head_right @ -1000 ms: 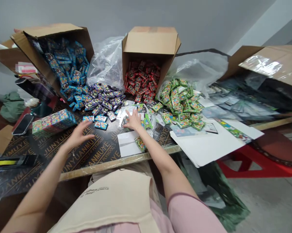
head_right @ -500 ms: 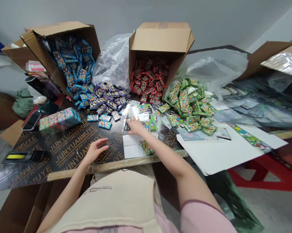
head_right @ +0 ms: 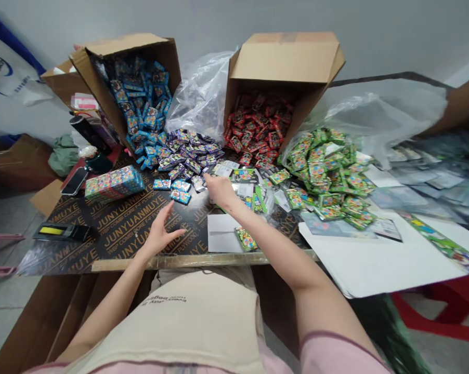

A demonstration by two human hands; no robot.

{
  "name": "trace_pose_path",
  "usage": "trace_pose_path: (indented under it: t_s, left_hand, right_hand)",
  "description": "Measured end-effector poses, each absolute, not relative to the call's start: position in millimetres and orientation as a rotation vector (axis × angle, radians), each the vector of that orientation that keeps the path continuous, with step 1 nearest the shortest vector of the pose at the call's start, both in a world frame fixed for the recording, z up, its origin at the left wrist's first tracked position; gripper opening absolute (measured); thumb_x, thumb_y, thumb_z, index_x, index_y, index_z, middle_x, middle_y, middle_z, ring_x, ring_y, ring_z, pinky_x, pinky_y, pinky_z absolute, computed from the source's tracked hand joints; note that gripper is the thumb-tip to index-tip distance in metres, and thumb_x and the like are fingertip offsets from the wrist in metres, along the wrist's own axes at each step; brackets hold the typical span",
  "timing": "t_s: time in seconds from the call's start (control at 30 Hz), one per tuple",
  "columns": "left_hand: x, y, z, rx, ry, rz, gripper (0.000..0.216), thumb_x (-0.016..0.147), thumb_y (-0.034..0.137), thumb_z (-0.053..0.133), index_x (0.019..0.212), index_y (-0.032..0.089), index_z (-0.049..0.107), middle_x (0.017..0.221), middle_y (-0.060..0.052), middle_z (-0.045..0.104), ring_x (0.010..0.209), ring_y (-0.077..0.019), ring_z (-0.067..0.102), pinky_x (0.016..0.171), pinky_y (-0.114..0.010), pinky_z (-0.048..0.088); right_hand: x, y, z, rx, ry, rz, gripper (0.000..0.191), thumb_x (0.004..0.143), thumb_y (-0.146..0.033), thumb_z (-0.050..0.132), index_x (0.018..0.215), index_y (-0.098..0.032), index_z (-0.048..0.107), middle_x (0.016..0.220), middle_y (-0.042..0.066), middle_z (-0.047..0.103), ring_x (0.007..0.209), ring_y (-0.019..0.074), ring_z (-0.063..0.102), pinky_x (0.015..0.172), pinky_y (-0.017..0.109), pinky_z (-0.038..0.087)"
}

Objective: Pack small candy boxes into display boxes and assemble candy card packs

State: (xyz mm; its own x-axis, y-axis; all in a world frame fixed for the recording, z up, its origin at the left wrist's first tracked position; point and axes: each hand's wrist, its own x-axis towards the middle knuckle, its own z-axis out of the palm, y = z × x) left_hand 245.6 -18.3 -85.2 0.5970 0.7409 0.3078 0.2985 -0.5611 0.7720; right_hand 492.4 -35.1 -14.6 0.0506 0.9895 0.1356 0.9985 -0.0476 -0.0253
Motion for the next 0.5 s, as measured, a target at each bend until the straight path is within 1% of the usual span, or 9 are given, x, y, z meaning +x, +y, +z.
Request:
trace_pose_path:
  t_s: [0.07, 0.13, 0.2, 0.27, 0.3, 0.33, 0.4, 0.43, 0.5]
  left_hand:
    - [250, -15, -70, 2.273, 0.806, 0.921, 0.105, 0.066, 0.049, 0.08, 0.151, 0.024, 0.023, 0.157, -0.017, 0.024, 0.144, -0.0347, 0.027, 0.116, -0.051, 0.025]
    - [255, -12, -59, 2.369, 0.755, 0.891, 0.109, 0.064, 0.053, 0.081, 0.151, 0.026, 0.022, 0.16, -0.017, 0.015, 0.146, -0.0373, 0.02, 0.118, -0.054, 0.019]
    - [259, -10, -54, 2.392, 0.724, 0.813, 0.098, 0.07, 0.051, 0.077, 0.15, 0.027, 0.026, 0.16, -0.016, 0.017, 0.146, -0.0374, 0.021, 0.117, -0.054, 0.019]
    - [259, -12, -56, 2.364, 0.739, 0.761, 0.084, 0.078, 0.045, 0.071, 0.149, 0.026, 0.03, 0.158, -0.016, 0.022, 0.145, -0.0355, 0.024, 0.117, -0.054, 0.021]
    - [258, -13, -58, 2.344, 0.75, 0.745, 0.079, 0.08, 0.042, 0.069, 0.148, 0.026, 0.032, 0.157, -0.016, 0.025, 0.144, -0.0344, 0.026, 0.116, -0.053, 0.022]
    - [256, -15, -62, 2.326, 0.761, 0.729, 0.074, 0.082, 0.04, 0.067, 0.147, 0.026, 0.035, 0.156, -0.015, 0.028, 0.143, -0.0334, 0.028, 0.116, -0.052, 0.024]
    - [251, -19, -69, 2.295, 0.777, 0.696, 0.068, 0.082, 0.039, 0.067, 0.143, 0.026, 0.041, 0.153, -0.015, 0.033, 0.141, -0.0325, 0.033, 0.115, -0.052, 0.027]
    - [249, -21, -72, 2.282, 0.786, 0.68, 0.065, 0.082, 0.038, 0.067, 0.142, 0.025, 0.044, 0.151, -0.016, 0.036, 0.14, -0.0323, 0.034, 0.115, -0.052, 0.028]
    - [243, -24, -77, 2.258, 0.808, 0.649, 0.062, 0.081, 0.036, 0.068, 0.139, 0.023, 0.049, 0.149, -0.017, 0.039, 0.138, -0.0322, 0.037, 0.114, -0.052, 0.029]
  right_hand:
    - [483, -46, -2, -1.953, -1.933, -0.083, 0.046, 0.089, -0.011, 0.038, 0.132, -0.015, 0.053, 0.104, 0.012, 0.073, 0.092, 0.0249, 0.07, 0.082, 0.036, 0.051]
    - [480, -53, 2, -1.771, -1.813, -0.005, 0.047, 0.088, -0.014, 0.041, 0.133, -0.02, 0.054, 0.105, 0.007, 0.073, 0.091, 0.0229, 0.07, 0.085, 0.036, 0.052]
    - [485, -52, -5, -1.809, -1.806, 0.038, 0.048, 0.087, -0.012, 0.044, 0.133, -0.018, 0.055, 0.109, 0.009, 0.072, 0.096, 0.0246, 0.069, 0.089, 0.038, 0.051]
    - [497, -42, -18, -1.974, -1.932, 0.076, 0.053, 0.083, -0.01, 0.052, 0.135, -0.016, 0.054, 0.125, 0.014, 0.064, 0.113, 0.0295, 0.062, 0.096, 0.042, 0.048]
    - [504, -35, -26, -2.077, -2.03, 0.12, 0.06, 0.078, -0.009, 0.059, 0.138, -0.016, 0.051, 0.137, 0.018, 0.055, 0.123, 0.0333, 0.055, 0.099, 0.045, 0.046]
    - [511, -27, -34, -2.173, -2.136, 0.183, 0.072, 0.073, -0.01, 0.068, 0.141, -0.017, 0.047, 0.147, 0.02, 0.043, 0.131, 0.0373, 0.046, 0.102, 0.049, 0.043]
    - [522, -9, -48, -2.304, -2.327, 0.289, 0.101, 0.06, -0.012, 0.081, 0.148, -0.022, 0.035, 0.157, 0.022, 0.022, 0.14, 0.043, 0.03, 0.104, 0.056, 0.037]
    - [525, 0, -54, -2.332, -2.403, 0.295, 0.11, 0.055, -0.015, 0.085, 0.15, -0.025, 0.03, 0.159, 0.022, 0.015, 0.142, 0.0442, 0.025, 0.104, 0.059, 0.035]
    - [525, 18, -64, -2.313, -2.545, 0.204, 0.118, 0.05, -0.02, 0.088, 0.151, -0.026, 0.027, 0.16, 0.023, 0.009, 0.143, 0.0448, 0.021, 0.105, 0.062, 0.03]
